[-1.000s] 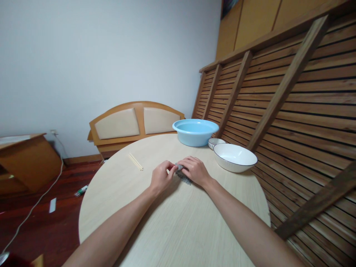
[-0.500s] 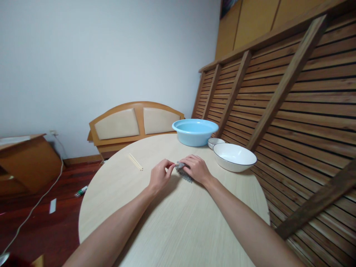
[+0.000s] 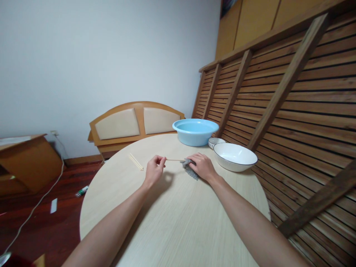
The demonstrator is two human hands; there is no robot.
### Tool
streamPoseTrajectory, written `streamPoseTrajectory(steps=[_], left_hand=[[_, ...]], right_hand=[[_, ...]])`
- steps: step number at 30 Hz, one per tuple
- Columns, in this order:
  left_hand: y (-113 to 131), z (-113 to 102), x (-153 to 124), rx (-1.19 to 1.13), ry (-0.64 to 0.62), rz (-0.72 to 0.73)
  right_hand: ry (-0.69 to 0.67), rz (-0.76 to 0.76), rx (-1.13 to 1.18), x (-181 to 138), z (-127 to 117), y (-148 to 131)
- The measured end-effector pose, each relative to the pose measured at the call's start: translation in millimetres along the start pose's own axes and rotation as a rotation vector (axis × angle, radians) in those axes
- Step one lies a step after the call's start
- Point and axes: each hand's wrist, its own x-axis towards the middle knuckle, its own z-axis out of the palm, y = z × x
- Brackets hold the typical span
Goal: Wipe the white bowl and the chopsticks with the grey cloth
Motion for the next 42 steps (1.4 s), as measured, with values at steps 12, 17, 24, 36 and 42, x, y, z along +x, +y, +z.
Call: streamPoseTrajectory(steps=[12,17,24,36,42], left_hand=[[-10,-15,14,-0.031,0.122,-0.076],[-15,-19,19,-0.032,0.153,-0.111],[-26,-37,29,-0.049,0.324,-0.156],[-34,-37,30,-0.086,0.277,-0.099],[-34,-29,25,-0.073,0.15,-0.082]], right_hand=[[-0.027,0.066,-0.047,-2,-1,5],[-0.026,0.089,-0.035,-3,0,6],[-0.03,0.184,-0.034,-7,0,13],[-0.214,0.199,0.126,-22,16,28],[-0.451,0.013,0.259,-14,9,-9]])
